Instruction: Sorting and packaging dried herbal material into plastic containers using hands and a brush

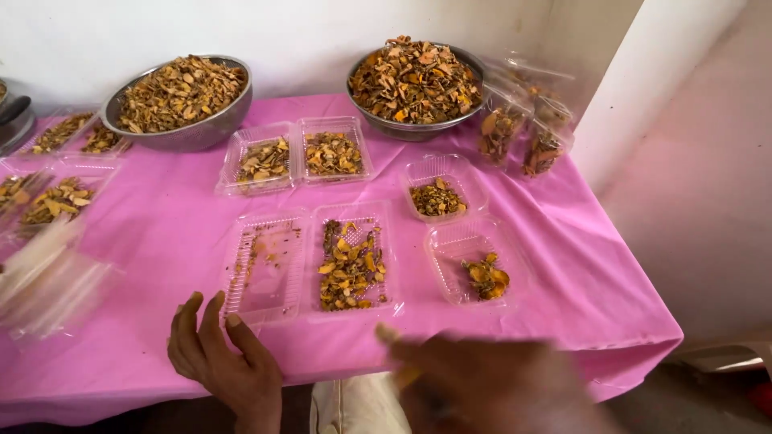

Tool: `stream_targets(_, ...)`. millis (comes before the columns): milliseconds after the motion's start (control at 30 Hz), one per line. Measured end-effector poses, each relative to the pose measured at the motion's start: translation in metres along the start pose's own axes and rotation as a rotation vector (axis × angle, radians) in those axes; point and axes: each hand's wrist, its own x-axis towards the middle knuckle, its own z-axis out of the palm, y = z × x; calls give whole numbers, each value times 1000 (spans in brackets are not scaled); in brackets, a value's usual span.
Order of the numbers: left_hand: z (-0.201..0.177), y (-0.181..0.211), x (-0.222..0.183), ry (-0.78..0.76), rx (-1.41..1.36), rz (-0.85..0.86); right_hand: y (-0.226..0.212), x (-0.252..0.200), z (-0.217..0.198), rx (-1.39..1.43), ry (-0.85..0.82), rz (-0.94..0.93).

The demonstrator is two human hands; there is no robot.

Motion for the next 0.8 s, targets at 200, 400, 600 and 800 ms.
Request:
stream_targets(200, -2, 6, -3, -7, -40, 9, 41, 8, -45, 126, 305, 257)
stream_targets(400, 0, 2, -6, -19, -20, -16, 78, -33, -17, 477, 641, 226)
stream_targets(600, 0, 4, -7, -6, -16, -43, 89, -50, -5, 551, 791, 292)
stream_targets(800, -1, 1, -4, 0, -9, -14, 89, -51, -7, 501, 881, 270)
